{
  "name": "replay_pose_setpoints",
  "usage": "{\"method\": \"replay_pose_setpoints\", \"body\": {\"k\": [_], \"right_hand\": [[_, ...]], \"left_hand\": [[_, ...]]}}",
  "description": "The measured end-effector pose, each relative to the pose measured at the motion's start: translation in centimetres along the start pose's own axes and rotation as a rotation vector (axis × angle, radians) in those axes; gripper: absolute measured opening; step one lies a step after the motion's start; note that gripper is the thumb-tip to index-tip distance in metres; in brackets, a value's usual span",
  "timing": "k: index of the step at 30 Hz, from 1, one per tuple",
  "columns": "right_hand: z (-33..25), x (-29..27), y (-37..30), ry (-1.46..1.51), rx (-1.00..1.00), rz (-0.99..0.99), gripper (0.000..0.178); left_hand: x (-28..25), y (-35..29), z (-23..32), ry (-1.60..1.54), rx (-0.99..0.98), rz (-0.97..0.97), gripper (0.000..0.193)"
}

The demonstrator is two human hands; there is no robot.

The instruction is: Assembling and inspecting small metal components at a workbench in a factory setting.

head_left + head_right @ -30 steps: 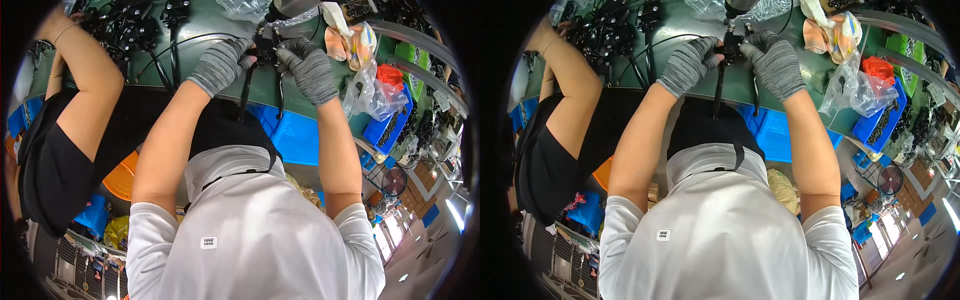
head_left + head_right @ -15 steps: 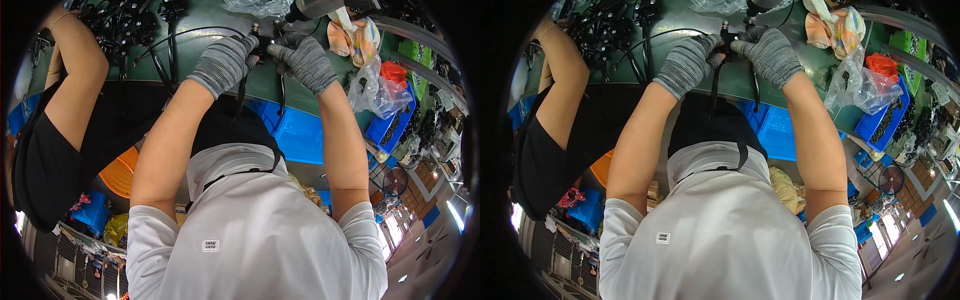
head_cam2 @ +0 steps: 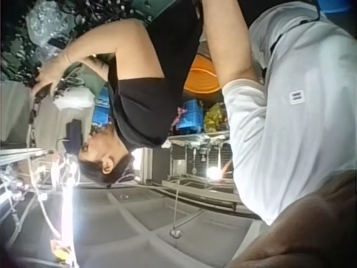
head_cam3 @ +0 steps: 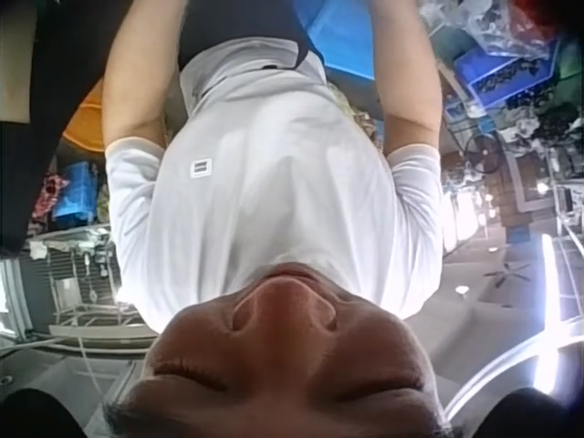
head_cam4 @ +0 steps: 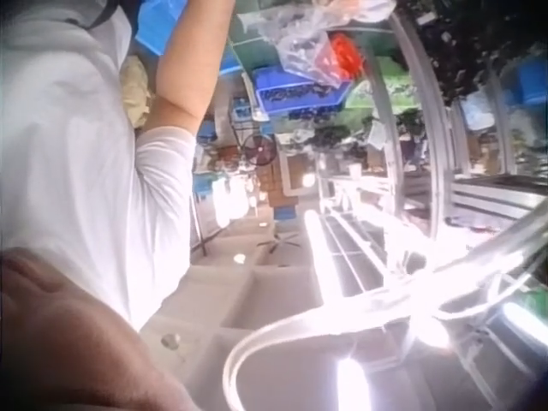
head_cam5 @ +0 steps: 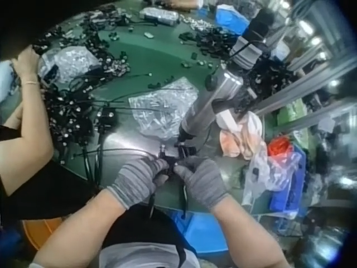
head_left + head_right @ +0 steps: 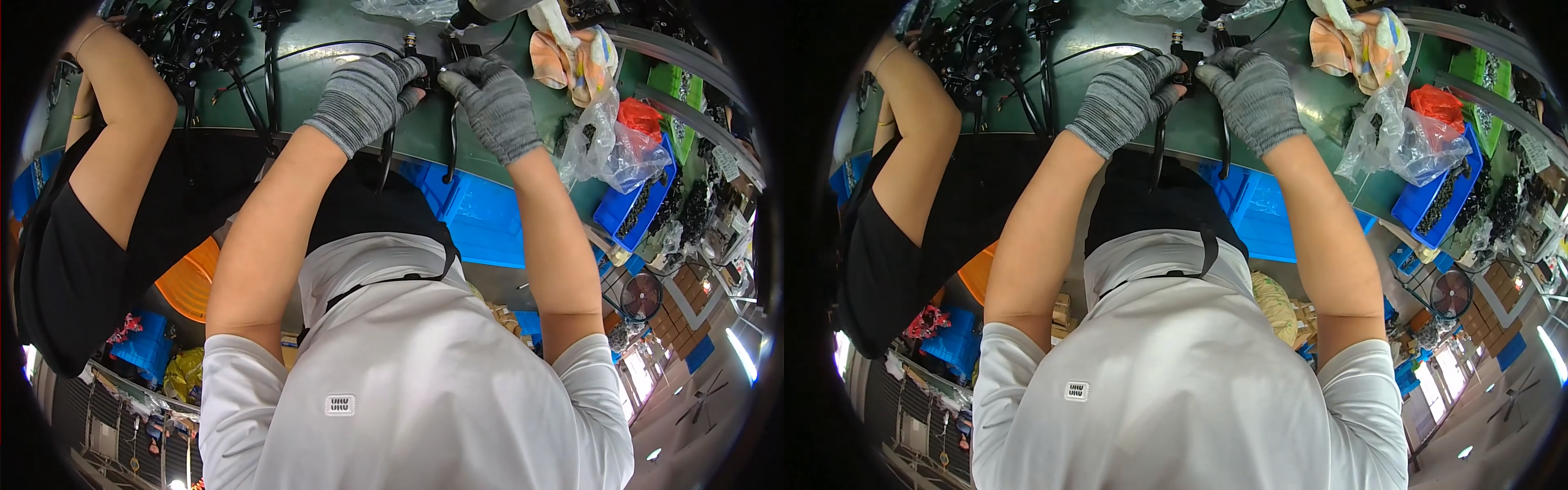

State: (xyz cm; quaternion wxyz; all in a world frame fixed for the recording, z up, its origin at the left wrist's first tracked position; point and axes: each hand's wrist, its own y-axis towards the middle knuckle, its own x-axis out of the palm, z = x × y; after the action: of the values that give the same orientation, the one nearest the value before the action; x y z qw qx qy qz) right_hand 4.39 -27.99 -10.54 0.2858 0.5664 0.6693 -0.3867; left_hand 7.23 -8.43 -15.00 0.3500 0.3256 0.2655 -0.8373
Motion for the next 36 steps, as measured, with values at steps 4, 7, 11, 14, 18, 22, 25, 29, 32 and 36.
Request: {"method": "replay_pose_setpoints", "body": {"k": [4, 7, 11, 14, 18, 22, 25, 29, 32, 36], "right_hand": [[-0.3, -1.4, -1.2, 0.164, 0.022, 0.065, 0.024], [0.2, -2.0, -1.4, 0.514, 0.217, -0.035, 0.024], [0.3, -1.8, -1.9, 0.565, 0.299, 0.044, 0.027], [-0.7, -1.4, -1.8, 0.64, 0.21, 0.146, 0.023], [-2.0, 0.1, -1.1, 0.541, 0.034, 0.186, 0.016], [-0.8, 2.7, -0.7, 0.344, -0.202, 0.231, 0.017], [-0.5, 3.6, -0.5, 0.219, -0.36, 0.354, 0.019], [-0.5, 4.0, -0.2, 0.205, -0.392, 0.353, 0.021], [-1.2, 2.6, -0.7, 0.079, -0.463, 0.344, 0.021], [-2.5, 0.3, -0.7, 0.458, -0.159, 0.522, 0.053]], "left_hand": [[0.1, -0.4, 0.2, -0.005, -0.008, 0.021, 0.037], [0.1, -0.5, 0.1, -0.019, 0.008, 0.059, 0.036], [0.6, -0.8, 0.1, -0.038, 0.017, 0.094, 0.035], [0.6, -0.8, 0.0, -0.061, 0.027, 0.103, 0.034], [0.8, -0.7, -0.2, -0.092, 0.024, 0.12, 0.034], [0.6, -0.8, 0.2, -0.022, -0.004, 0.092, 0.034], [1.1, -0.8, 0.0, 0.031, 0.059, 0.205, 0.032], [1.1, -0.5, -0.2, 0.039, 0.048, 0.158, 0.032], [0.7, -0.7, -0.1, 0.03, 0.031, 0.117, 0.033], [0.7, -0.6, -0.1, -0.022, 0.002, 0.07, 0.035]]}}
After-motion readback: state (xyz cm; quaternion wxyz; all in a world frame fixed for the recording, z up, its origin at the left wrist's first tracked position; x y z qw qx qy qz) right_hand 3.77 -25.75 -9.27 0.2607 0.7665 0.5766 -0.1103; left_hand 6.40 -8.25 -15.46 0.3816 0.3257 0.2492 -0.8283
